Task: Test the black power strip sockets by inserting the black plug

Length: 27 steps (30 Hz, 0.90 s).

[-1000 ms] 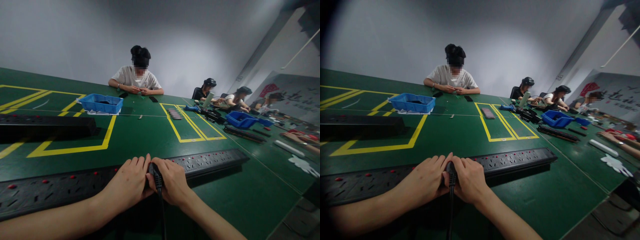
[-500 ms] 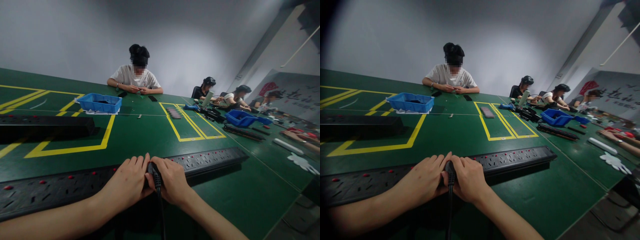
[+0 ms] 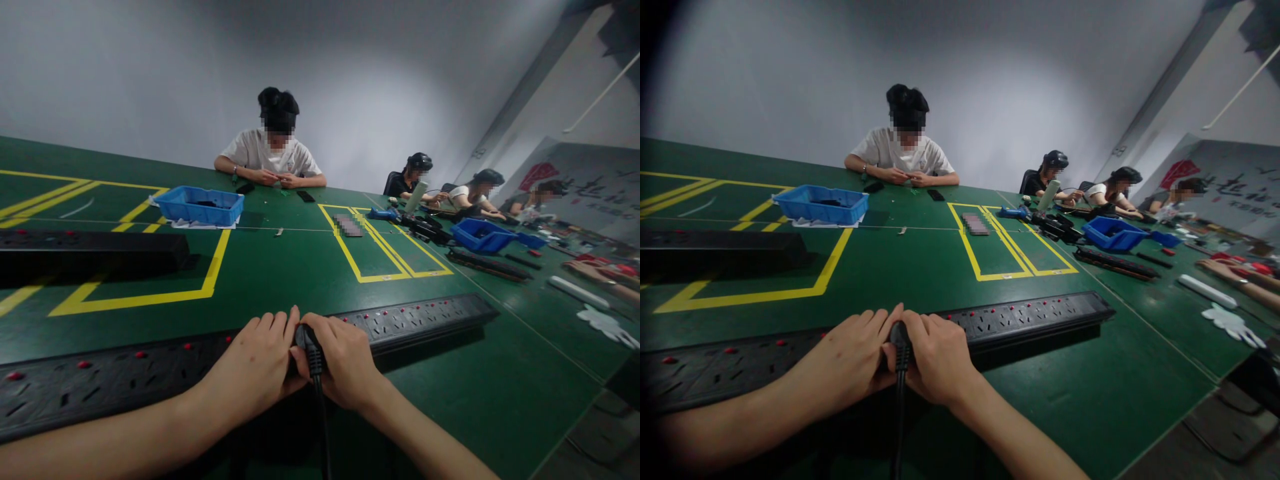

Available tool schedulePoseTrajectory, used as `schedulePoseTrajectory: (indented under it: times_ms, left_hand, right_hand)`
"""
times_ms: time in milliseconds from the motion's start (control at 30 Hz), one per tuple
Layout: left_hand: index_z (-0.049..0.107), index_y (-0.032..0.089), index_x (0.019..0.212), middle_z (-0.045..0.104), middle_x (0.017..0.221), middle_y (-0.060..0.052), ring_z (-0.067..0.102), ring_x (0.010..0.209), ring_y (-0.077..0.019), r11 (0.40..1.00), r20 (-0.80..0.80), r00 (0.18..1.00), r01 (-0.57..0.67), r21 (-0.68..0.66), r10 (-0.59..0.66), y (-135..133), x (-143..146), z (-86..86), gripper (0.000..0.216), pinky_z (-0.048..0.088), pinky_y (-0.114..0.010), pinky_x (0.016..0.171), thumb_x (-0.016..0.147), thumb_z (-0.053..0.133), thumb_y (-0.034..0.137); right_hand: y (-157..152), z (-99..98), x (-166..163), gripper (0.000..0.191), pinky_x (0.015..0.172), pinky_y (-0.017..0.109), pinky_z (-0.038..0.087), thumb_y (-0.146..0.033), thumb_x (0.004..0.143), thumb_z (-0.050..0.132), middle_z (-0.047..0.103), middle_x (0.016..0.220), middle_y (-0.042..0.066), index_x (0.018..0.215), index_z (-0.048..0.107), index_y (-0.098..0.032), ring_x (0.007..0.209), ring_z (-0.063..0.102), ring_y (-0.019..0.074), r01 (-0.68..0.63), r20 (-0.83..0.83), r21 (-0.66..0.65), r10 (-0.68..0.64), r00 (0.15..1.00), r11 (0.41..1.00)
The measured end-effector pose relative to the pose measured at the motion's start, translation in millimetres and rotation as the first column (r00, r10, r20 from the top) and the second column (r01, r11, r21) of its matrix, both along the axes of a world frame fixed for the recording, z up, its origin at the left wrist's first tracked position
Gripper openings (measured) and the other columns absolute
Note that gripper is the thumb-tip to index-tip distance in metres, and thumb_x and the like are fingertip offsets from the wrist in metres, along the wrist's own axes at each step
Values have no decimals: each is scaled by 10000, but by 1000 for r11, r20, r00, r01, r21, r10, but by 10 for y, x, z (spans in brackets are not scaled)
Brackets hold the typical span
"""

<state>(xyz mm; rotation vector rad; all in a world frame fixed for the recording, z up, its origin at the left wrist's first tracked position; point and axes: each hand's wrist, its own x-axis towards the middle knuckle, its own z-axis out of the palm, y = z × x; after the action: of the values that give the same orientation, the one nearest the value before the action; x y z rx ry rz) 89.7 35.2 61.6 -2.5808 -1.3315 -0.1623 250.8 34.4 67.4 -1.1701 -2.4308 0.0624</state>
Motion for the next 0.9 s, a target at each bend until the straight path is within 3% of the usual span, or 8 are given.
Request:
schedulePoseTrajectory:
  times_ms: [367, 900]
  left_hand:
    - [378, -5, 1254, 556, 959, -163, 487, 795, -261, 1000, -18, 1000, -3, -19, 3, -10, -3, 37, 627, 364, -394, 690, 790, 365, 417]
    - [405, 21, 1240, 557, 1003, -171, 484, 807, -258, 1000, -2, 1000, 9, -3, -9, 1, -4, 4, 603, 364, -390, 701, 796, 370, 426]
  right_hand:
    - [17, -14, 10, 307, 675, 269, 413, -382, 849, 422, 601, 888, 74, 1053, 478, -160, 764, 558, 167, -3, 2, 76, 3, 1000, 997]
    - [12, -19, 12, 388, 640, 285, 411, -452, 884, 342, 599, 946, 108, 1072, 461, -134, 752, 548, 183, -5, 66, 85, -1, 998, 996]
